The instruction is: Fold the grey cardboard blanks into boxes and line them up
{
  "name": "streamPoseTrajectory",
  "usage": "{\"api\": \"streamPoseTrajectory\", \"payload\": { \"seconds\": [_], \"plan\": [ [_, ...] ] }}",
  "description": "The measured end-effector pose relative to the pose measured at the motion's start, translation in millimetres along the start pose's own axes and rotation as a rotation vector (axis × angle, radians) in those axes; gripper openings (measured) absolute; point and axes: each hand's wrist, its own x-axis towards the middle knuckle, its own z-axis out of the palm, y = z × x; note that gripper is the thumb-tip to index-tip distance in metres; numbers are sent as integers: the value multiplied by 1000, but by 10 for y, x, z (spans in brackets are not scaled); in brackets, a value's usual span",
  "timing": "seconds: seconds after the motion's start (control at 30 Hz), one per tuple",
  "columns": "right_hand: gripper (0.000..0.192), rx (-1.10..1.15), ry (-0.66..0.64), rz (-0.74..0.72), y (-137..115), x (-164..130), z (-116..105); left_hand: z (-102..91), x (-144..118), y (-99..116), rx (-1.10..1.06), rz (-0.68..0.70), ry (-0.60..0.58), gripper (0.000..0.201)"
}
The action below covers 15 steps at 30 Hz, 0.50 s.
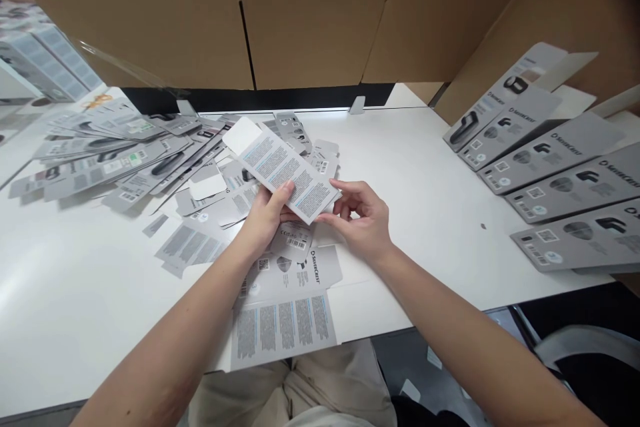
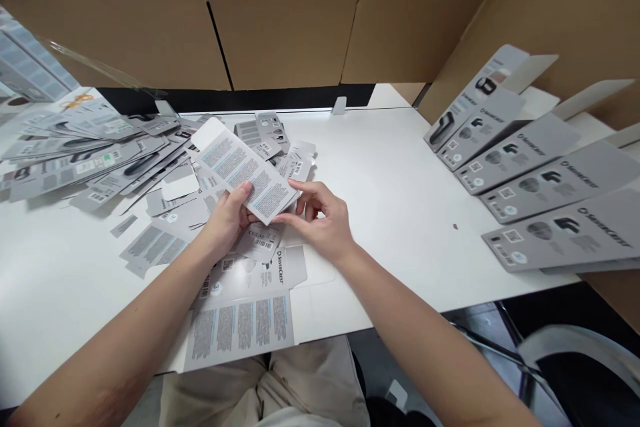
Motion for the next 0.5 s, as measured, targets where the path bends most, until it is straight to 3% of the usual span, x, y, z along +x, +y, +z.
{"api": "streamPoseTrajectory", "payload": {
  "seconds": [0.37,0.5],
  "plan": [
    [66,1,-6,-5,-26,24,10,-27,39,-14,-7,-59,-4,95],
    [49,0,-21,-29,-41,41,2,-6,34,59,-76,-78,1,87]
  ]
}}
